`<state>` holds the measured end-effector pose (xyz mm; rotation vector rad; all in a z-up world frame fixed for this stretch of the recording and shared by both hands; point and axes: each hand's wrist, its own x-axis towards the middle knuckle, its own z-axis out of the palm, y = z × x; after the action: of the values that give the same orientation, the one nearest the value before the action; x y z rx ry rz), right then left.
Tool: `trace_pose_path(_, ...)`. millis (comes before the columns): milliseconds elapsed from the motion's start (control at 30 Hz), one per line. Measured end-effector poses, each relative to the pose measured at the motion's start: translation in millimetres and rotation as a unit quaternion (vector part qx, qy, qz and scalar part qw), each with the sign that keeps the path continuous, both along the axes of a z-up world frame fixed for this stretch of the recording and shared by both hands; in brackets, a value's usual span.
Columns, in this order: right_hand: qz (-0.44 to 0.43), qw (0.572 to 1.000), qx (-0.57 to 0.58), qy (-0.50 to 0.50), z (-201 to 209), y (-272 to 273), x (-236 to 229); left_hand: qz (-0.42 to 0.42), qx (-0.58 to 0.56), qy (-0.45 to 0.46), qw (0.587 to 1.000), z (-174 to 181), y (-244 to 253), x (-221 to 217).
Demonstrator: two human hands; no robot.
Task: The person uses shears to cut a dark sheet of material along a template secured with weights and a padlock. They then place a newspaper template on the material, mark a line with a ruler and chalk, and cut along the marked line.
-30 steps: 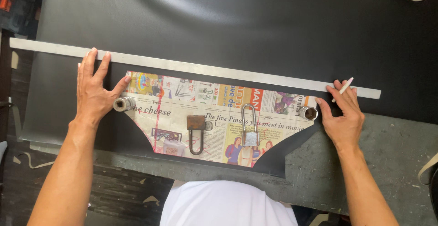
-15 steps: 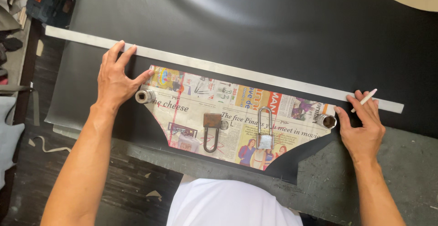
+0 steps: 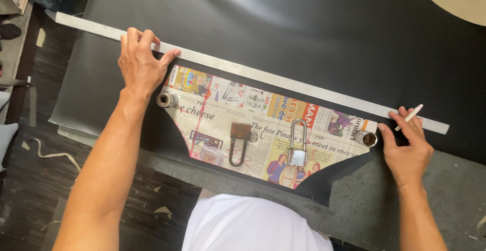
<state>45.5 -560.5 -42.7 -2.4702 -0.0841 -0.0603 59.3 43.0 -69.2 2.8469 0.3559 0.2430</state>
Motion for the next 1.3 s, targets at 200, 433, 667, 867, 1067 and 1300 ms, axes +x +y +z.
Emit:
trace_pose_path(200,-0.039,0.994,0.101,-0.008,46.0,13.3,30.2,-0.004,-0.009,0.082,0.997,-5.0,15.0,29.9)
trace_pose_path(433,0.140,0.979,0.087,0.121,44.1,152.2,42.3,0.049,0.014,0.251,0.967,-18.6,25.4,71.5)
trace_pose_path(667,0.308,0.950,0.022,0.038,26.4,233.3,44.3,0.061,0.045,0.299,0.951,-24.3,20.0,84.5)
trace_pose_path(867,0.313,0.946,0.016,0.078,20.3,238.4,51.7,0.070,0.038,0.307,0.948,-22.6,14.7,89.2)
trace_pose_path(1067,0.276,0.961,-0.025,0.012,29.4,208.9,61.7,0.012,-0.029,0.125,0.992,-16.6,15.1,51.8)
trace_pose_path(1300,0.228,0.973,-0.043,0.006,31.9,181.2,55.5,-0.056,-0.101,0.023,0.993,1.5,18.8,1.9)
